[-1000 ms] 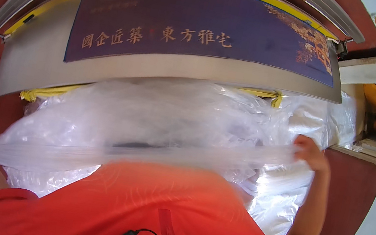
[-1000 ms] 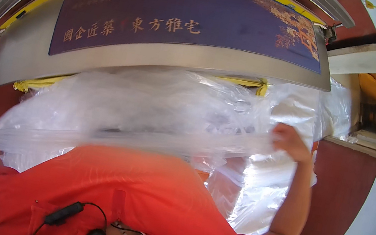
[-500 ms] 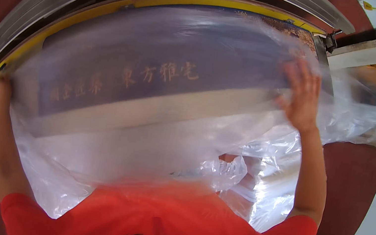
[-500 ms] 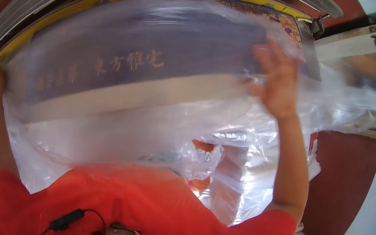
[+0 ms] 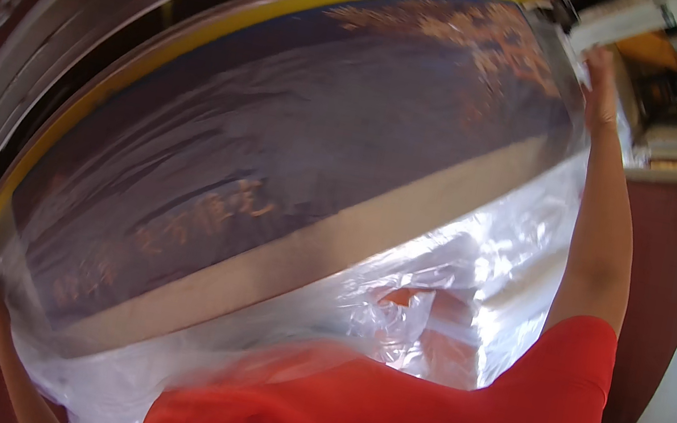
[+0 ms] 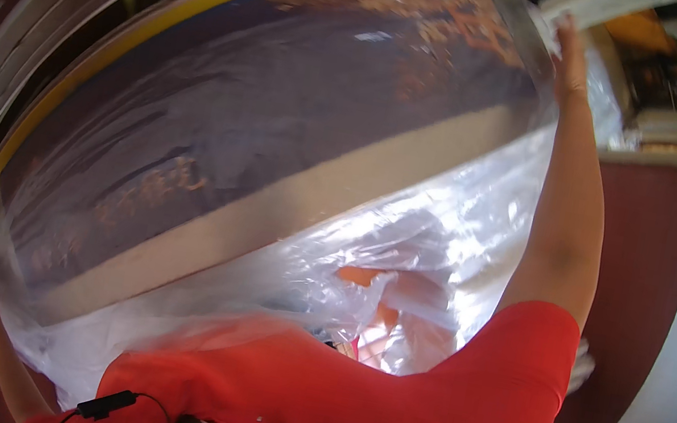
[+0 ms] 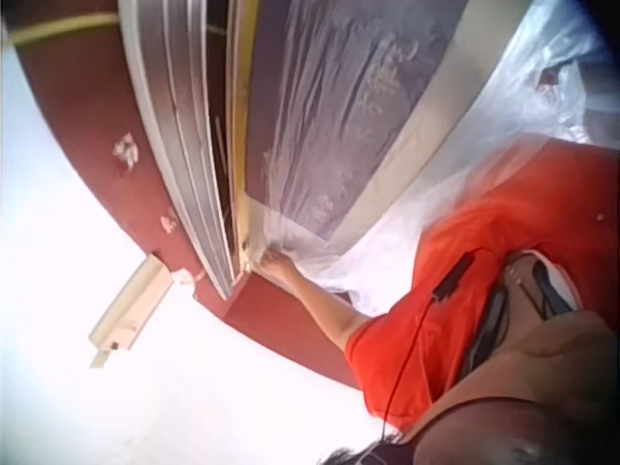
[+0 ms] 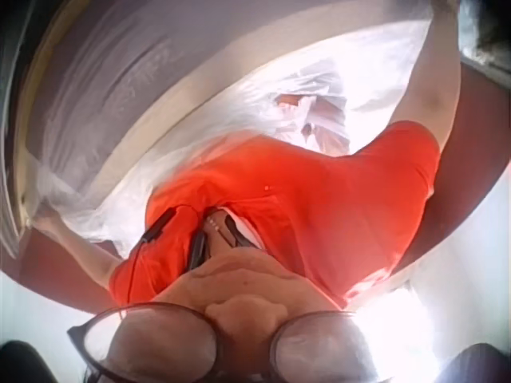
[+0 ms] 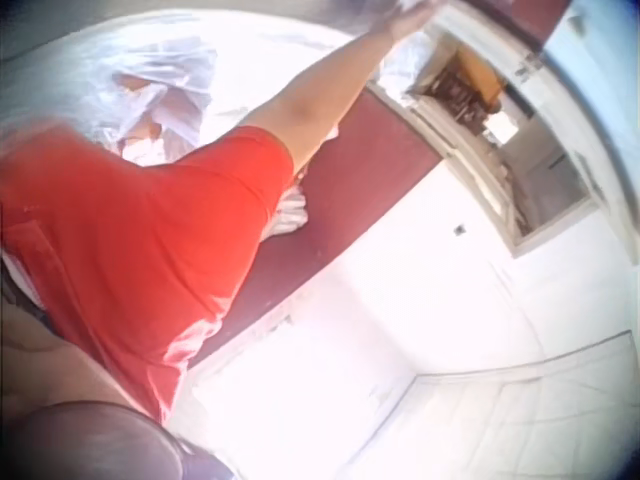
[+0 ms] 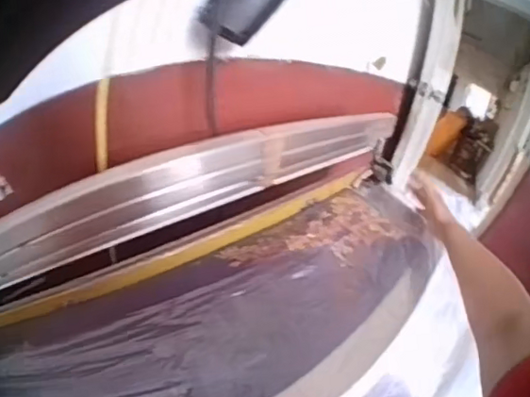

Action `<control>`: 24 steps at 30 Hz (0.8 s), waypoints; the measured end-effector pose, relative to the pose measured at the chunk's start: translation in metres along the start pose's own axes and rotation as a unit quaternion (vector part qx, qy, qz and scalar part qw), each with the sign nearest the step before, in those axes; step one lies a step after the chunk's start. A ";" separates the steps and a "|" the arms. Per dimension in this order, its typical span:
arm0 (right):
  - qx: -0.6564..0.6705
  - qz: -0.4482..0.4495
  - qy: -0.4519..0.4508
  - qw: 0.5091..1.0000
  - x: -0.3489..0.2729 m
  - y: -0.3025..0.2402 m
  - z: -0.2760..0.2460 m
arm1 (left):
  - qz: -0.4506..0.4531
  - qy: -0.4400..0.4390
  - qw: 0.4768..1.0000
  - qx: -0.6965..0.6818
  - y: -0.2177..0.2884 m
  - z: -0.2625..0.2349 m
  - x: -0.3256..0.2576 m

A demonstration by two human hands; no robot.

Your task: The person wraps a large rectangular object, likely a framed picture or artwork, with a clear plastic sheet. They repeatedly smooth the plastic over the surface and fold the edges to secure the wrapping.

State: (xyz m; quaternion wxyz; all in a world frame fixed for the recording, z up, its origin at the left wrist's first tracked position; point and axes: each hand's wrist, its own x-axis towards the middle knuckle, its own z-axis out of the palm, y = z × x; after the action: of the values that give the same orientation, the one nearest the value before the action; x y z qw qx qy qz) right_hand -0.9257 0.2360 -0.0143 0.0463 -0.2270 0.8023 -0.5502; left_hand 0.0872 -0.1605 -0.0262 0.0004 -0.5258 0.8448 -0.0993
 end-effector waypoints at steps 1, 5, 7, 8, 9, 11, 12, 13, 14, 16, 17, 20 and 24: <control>0.138 -0.046 0.108 0.983 -0.008 -0.006 -0.013 | -0.040 -0.063 0.997 0.025 -0.041 0.017 -0.017; -0.399 0.010 0.288 0.870 -0.103 0.139 -0.124 | -0.178 0.017 0.982 -0.061 0.025 0.013 -0.023; -0.853 0.080 -0.103 0.506 -0.159 0.309 -0.275 | -0.123 -0.020 0.989 -0.082 -0.009 0.112 -0.018; -0.756 0.179 -0.117 0.619 -0.166 0.339 -0.179 | -0.153 -0.003 0.987 -0.038 -0.019 0.073 -0.064; -0.647 0.306 -0.093 0.692 -0.201 0.324 -0.108 | -0.161 0.010 0.987 -0.024 -0.010 0.045 -0.071; -0.570 0.298 -0.080 0.761 -0.270 0.338 -0.061 | -0.142 0.018 0.988 -0.051 0.009 0.041 -0.027; -0.540 0.286 -0.085 0.787 -0.276 0.344 -0.034 | -0.140 0.025 0.988 -0.060 0.014 0.039 -0.021; -0.530 0.279 -0.093 0.795 -0.268 0.335 -0.007 | -0.148 0.031 0.986 -0.069 0.014 0.037 -0.023; -0.526 0.269 -0.101 0.801 -0.260 0.329 0.009 | -0.151 0.032 0.985 -0.080 0.016 0.039 -0.023; -0.531 0.245 -0.121 0.802 -0.248 0.322 0.027 | -0.156 0.035 0.982 -0.104 0.017 0.042 -0.026; -0.537 0.227 -0.132 0.802 -0.244 0.318 0.027 | -0.156 0.040 0.980 -0.117 0.018 0.044 -0.027; -0.556 0.170 -0.188 0.791 -0.252 0.305 0.009 | -0.149 0.069 0.968 -0.189 0.018 0.035 -0.028; -0.626 0.041 -0.332 0.704 -0.250 0.219 -0.024 | -0.170 -0.063 0.981 -0.064 0.045 0.006 -0.046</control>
State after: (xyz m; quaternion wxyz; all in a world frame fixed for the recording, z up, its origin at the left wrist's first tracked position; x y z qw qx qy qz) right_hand -0.7786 0.4243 -0.2469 0.1795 -0.3389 0.9033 0.1926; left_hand 0.0683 -0.1015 -0.0440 0.0028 -0.6659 0.7460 -0.0104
